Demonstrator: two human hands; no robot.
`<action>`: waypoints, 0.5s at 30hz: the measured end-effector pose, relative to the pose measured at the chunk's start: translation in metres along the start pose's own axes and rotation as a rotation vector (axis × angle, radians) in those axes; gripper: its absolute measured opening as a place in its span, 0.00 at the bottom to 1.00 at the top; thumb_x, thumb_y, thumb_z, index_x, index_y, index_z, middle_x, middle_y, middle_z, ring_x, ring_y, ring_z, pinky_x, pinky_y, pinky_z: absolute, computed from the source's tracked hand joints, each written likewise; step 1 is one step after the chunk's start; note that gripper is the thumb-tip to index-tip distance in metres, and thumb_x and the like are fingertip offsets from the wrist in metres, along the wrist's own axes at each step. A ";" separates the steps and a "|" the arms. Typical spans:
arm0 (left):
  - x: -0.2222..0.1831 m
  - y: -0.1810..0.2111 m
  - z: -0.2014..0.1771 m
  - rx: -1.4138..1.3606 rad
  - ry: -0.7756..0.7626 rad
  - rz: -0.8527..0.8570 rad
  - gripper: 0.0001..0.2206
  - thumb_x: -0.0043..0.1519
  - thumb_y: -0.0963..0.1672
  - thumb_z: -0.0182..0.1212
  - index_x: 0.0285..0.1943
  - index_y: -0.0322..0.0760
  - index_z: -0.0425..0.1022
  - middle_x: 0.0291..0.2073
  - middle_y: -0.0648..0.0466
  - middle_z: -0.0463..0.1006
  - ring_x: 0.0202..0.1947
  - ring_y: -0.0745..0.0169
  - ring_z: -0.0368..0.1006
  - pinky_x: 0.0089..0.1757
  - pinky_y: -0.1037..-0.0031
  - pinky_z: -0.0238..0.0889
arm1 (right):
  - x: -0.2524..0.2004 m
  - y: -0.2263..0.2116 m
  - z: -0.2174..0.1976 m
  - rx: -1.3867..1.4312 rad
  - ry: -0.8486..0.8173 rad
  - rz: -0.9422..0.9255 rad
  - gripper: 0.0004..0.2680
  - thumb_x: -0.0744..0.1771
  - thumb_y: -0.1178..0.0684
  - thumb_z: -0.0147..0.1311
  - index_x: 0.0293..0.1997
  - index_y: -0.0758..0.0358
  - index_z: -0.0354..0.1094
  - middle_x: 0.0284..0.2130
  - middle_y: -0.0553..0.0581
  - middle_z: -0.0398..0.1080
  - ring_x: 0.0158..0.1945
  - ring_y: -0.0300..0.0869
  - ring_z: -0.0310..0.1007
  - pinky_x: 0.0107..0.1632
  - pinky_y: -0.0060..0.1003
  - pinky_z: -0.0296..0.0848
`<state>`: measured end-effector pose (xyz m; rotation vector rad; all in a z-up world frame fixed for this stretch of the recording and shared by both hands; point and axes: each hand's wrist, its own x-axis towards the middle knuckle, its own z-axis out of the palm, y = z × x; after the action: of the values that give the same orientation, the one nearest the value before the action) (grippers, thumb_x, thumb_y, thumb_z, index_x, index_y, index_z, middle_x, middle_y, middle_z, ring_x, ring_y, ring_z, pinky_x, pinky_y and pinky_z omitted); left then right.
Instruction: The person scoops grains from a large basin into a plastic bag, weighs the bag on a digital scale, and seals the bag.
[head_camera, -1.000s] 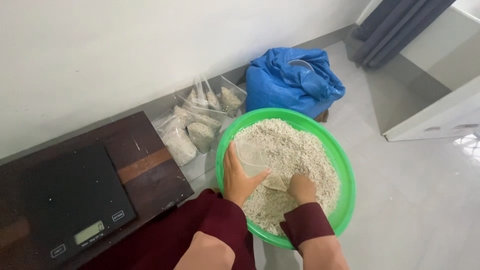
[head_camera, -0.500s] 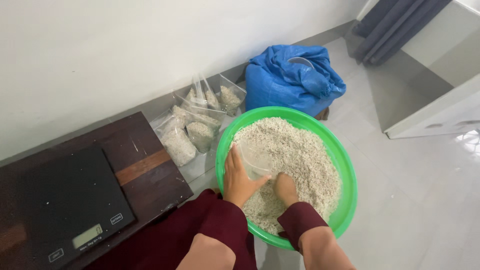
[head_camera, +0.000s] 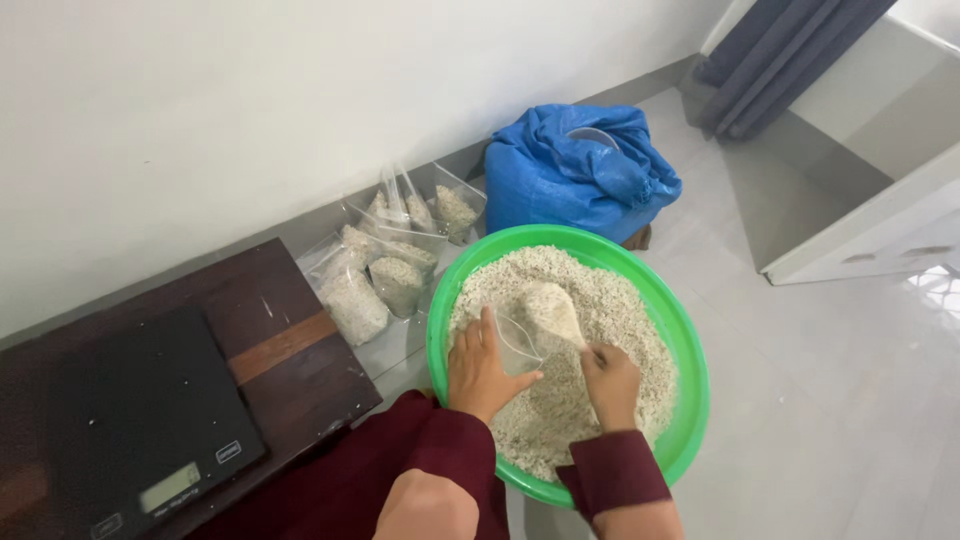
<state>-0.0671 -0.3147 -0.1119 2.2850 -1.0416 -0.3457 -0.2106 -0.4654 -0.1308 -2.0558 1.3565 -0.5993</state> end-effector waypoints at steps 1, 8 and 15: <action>0.002 -0.001 0.004 0.000 -0.003 0.001 0.58 0.42 0.63 0.68 0.75 0.34 0.41 0.61 0.40 0.62 0.60 0.42 0.61 0.55 0.54 0.60 | -0.005 -0.003 -0.008 -0.001 0.001 0.003 0.12 0.66 0.52 0.52 0.48 0.70 0.75 0.40 0.70 0.75 0.46 0.61 0.76 0.48 0.51 0.74; 0.015 -0.017 0.055 0.188 0.162 0.199 0.57 0.42 0.64 0.74 0.74 0.36 0.46 0.59 0.43 0.63 0.57 0.44 0.61 0.52 0.55 0.58 | -0.020 0.022 -0.055 -0.082 0.143 -0.205 0.07 0.64 0.49 0.54 0.38 0.58 0.77 0.36 0.52 0.77 0.36 0.42 0.76 0.42 0.37 0.71; 0.013 -0.018 0.055 0.246 0.040 0.307 0.57 0.46 0.60 0.75 0.75 0.34 0.41 0.61 0.41 0.58 0.62 0.40 0.54 0.58 0.53 0.51 | -0.044 -0.007 -0.067 -0.439 0.039 -0.270 0.09 0.67 0.47 0.50 0.37 0.50 0.79 0.25 0.54 0.67 0.28 0.48 0.70 0.30 0.45 0.64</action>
<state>-0.0732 -0.3379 -0.1661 2.2811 -1.4579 -0.0471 -0.2663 -0.4385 -0.0797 -2.6217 1.3302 -0.4845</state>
